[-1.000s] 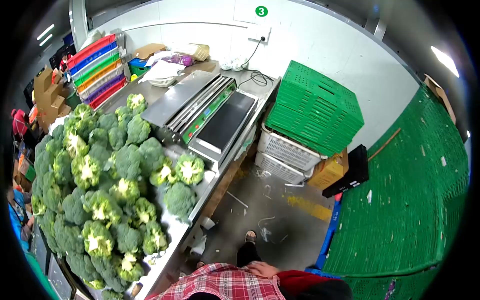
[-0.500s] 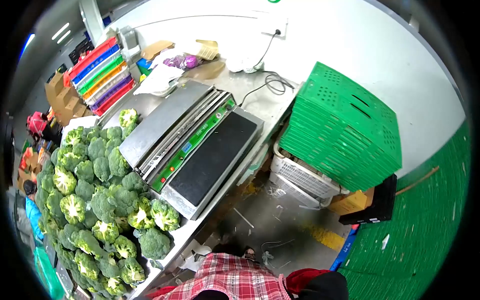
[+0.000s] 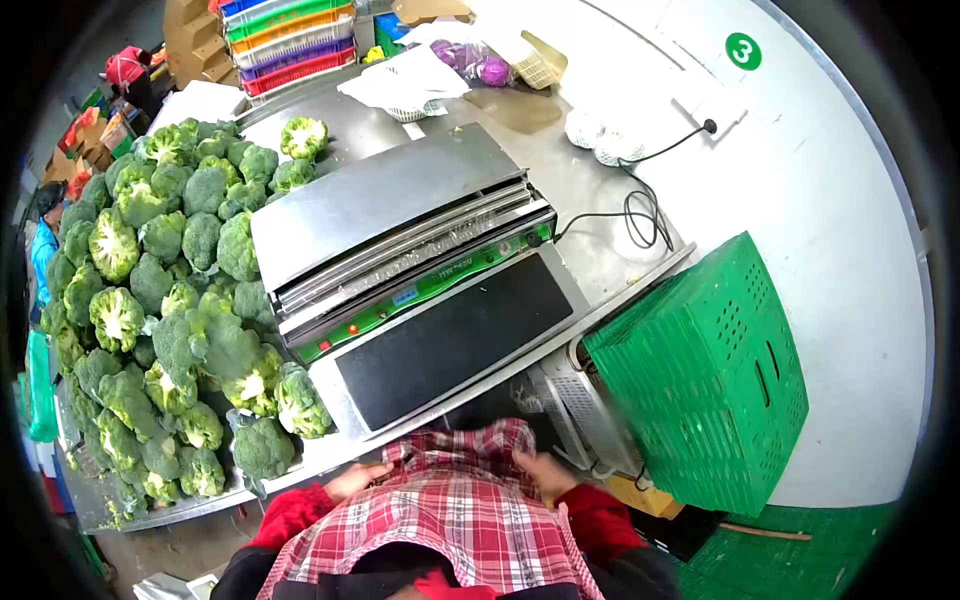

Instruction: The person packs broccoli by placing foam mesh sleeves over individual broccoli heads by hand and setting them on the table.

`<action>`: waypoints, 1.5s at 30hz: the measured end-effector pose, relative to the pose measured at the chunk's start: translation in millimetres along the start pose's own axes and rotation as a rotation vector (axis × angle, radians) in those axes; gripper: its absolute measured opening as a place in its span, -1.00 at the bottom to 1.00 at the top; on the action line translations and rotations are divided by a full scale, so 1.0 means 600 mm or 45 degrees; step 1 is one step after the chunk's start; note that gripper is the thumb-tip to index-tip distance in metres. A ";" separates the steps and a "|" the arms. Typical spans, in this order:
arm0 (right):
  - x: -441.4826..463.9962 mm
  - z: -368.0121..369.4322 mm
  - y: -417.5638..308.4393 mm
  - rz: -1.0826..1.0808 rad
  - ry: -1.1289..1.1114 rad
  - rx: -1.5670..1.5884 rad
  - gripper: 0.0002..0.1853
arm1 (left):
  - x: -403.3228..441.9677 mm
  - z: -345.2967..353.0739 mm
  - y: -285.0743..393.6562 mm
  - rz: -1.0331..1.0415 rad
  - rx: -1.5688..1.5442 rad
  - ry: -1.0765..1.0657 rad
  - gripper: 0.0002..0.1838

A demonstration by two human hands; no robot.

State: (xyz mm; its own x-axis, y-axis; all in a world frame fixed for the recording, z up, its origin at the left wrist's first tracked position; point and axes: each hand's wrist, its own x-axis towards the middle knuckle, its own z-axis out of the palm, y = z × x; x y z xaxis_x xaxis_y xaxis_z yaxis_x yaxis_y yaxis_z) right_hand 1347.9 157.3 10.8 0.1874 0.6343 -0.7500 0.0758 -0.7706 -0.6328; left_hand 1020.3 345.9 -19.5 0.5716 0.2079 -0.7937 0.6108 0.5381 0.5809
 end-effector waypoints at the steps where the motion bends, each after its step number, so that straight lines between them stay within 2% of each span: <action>1: 0.000 -0.043 -0.073 -0.141 0.093 0.119 -0.61 | -0.022 0.006 0.046 0.103 0.413 0.106 -0.34; 2: 0.022 -0.094 -0.128 -0.935 0.148 0.099 -0.79 | 0.001 0.003 0.001 0.331 0.320 0.125 -0.44; 3: 0.011 -0.124 -0.216 -0.838 0.496 0.334 -0.83 | -0.054 0.034 0.083 0.474 0.633 0.523 -0.66; 4: 0.051 -0.183 -0.242 -0.917 0.742 0.201 -0.77 | -0.059 0.060 0.094 0.595 0.200 0.794 -0.73; 5: 0.074 -0.225 -0.299 -1.016 1.068 -0.056 -0.67 | -0.090 0.085 0.156 0.551 0.115 1.101 -0.81; 6: 0.112 -0.278 -0.339 -1.123 1.196 -0.515 -0.52 | -0.093 0.084 0.187 0.927 0.229 1.594 -0.80; 7: 0.172 -0.315 -0.345 -1.123 1.193 -0.635 -0.42 | -0.092 0.069 0.201 0.930 0.351 1.937 -0.73; 8: 0.223 -0.333 -0.342 -1.038 1.050 -0.435 -0.36 | -0.079 0.053 0.207 0.894 0.284 2.079 -0.59; 9: 0.249 -0.344 -0.347 -0.854 0.835 -0.336 -0.32 | -0.047 0.044 0.196 0.776 0.027 2.121 -0.45; 10: 0.243 -0.336 -0.356 -0.743 0.892 -0.599 -0.28 | -0.018 0.040 0.188 0.662 0.087 2.097 -0.38; 11: 0.275 -0.312 -0.314 -0.631 0.913 -0.831 -0.24 | 0.023 0.046 0.155 0.515 0.181 2.090 -0.30; 13: 0.321 -0.319 -0.292 -0.761 0.908 -0.736 -0.19 | 0.041 0.066 0.189 0.472 0.205 2.217 -0.19; 14: 0.321 -0.323 -0.297 -0.738 0.834 -0.665 -0.20 | 0.060 0.072 0.196 0.513 0.204 2.250 -0.09; 17: 0.321 -0.342 -0.310 -0.738 0.668 -0.510 -0.25 | 0.095 0.085 0.208 0.322 0.254 2.346 0.01; 21: 0.333 -0.364 -0.323 -0.767 0.567 -0.505 -0.35 | 0.093 0.089 0.224 0.259 0.179 2.360 0.03; 23: 0.361 -0.383 -0.304 -0.809 0.607 -0.519 -0.39 | 0.091 0.097 0.233 0.335 0.104 2.263 0.02; 24: 0.368 -0.399 -0.305 -0.792 0.631 -0.545 -0.38 | 0.063 0.110 0.260 0.401 -0.020 2.113 0.01; 27: 0.374 -0.440 -0.310 -0.719 0.655 -0.580 -0.32 | 0.108 0.137 0.244 0.530 0.187 2.207 0.01; 29: 0.404 -0.458 -0.277 -0.757 0.747 -0.633 -0.32 | 0.083 0.138 0.231 0.580 0.138 2.023 0.01; 31: 0.377 -0.439 -0.279 -0.771 0.797 -0.651 -0.35 | 0.061 0.119 0.176 0.825 0.120 1.852 -0.15; 33: 0.334 -0.397 -0.245 -1.190 1.177 -0.797 -0.43 | -0.023 0.116 0.091 0.875 -0.067 1.426 -0.35; 34: 0.266 -0.351 -0.254 -1.164 1.047 -0.752 -0.43 | -0.052 0.123 0.029 0.729 -0.276 1.218 -0.45; 35: 0.199 -0.292 -0.256 -1.143 0.911 -0.709 -0.42 | -0.096 0.127 -0.024 0.582 -0.181 1.236 -0.39; 36: 0.165 -0.250 -0.232 -0.905 0.549 -0.364 -0.63 | -0.057 0.143 -0.124 0.574 -0.224 1.161 -0.36; 37: 0.130 -0.207 -0.207 -0.600 0.303 -0.034 -0.75 | -0.018 0.159 -0.224 0.564 -0.265 1.086 -0.33; 39: 0.093 -0.135 -0.190 -0.308 0.122 -0.141 -0.75 | 0.297 0.205 -0.548 0.816 0.228 1.114 -0.35; 40: 0.079 -0.112 -0.179 -0.259 0.075 -0.252 -0.75 | 0.147 0.172 -0.388 0.174 -0.525 0.862 -0.43; 41: 0.072 -0.095 -0.177 -0.246 0.047 -0.343 -0.74 | 0.070 0.139 -0.321 0.123 -0.618 0.669 -0.45; 45: 0.059 -0.041 -0.178 -0.199 -0.038 -0.548 -0.74 | 0.049 0.089 -0.322 0.403 -0.676 0.473 -0.49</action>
State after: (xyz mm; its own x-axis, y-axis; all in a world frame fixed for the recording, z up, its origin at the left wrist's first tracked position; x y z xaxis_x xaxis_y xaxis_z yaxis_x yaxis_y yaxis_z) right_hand 1370.3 260.6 56.8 0.1135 0.7415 -0.6613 0.5021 -0.6171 -0.6058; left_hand 948.6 204.6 -145.6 0.3956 0.6330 -0.6654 0.0437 0.7107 0.7021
